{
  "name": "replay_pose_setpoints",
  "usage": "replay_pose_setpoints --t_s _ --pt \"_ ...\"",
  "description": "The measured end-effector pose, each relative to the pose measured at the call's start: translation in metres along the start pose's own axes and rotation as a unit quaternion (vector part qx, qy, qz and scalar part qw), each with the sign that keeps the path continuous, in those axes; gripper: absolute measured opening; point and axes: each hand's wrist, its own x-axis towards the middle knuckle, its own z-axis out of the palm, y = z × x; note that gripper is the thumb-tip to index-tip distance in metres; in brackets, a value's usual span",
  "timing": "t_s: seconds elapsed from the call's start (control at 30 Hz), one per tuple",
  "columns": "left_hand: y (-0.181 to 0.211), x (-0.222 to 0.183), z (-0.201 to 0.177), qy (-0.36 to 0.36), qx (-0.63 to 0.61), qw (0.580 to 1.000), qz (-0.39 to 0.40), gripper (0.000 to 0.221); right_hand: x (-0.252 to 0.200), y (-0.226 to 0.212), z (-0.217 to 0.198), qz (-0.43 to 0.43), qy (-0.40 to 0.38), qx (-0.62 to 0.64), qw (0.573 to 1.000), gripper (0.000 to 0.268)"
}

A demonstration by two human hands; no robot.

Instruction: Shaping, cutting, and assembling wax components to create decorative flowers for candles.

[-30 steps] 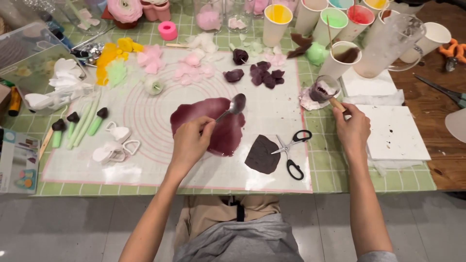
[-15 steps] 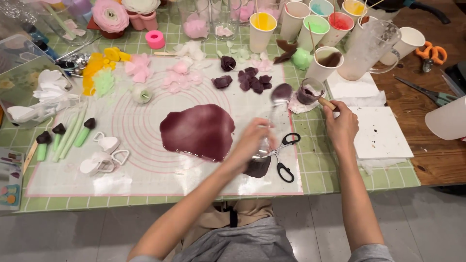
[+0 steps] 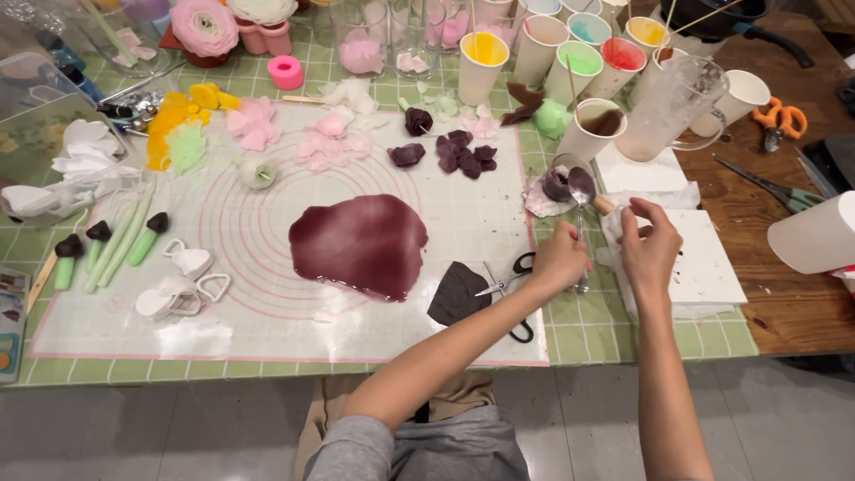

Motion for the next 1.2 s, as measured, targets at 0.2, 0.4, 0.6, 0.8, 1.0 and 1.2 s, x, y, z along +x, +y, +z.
replay_pose_setpoints --t_s 0.2,0.4,0.6,0.8,1.0,1.2 --pt "0.006 -0.008 0.003 0.023 0.035 0.999 0.024 0.034 -0.01 -0.026 0.001 -0.037 0.017 -0.004 0.999 0.025" --pt "0.04 -0.033 -0.02 -0.013 0.015 1.0 -0.009 0.047 -0.021 -0.054 0.01 -0.044 0.005 0.005 0.999 0.023" --pt "-0.012 -0.049 -0.094 0.016 -0.031 0.962 0.27 0.024 -0.058 -0.078 0.012 -0.054 -0.05 -0.007 0.997 0.022" --pt "0.017 -0.145 -0.223 0.137 0.196 0.957 0.162 0.013 -0.111 -0.119 0.027 -0.115 -0.207 -0.032 0.971 0.021" --pt "-0.005 -0.163 -0.202 0.169 0.389 0.884 0.198 0.019 -0.116 -0.111 0.034 -0.226 -0.218 -0.144 0.939 0.045" --pt "-0.007 -0.157 -0.175 0.178 0.429 0.867 0.181 0.018 -0.102 -0.09 0.015 -0.24 -0.288 -0.212 0.903 0.068"
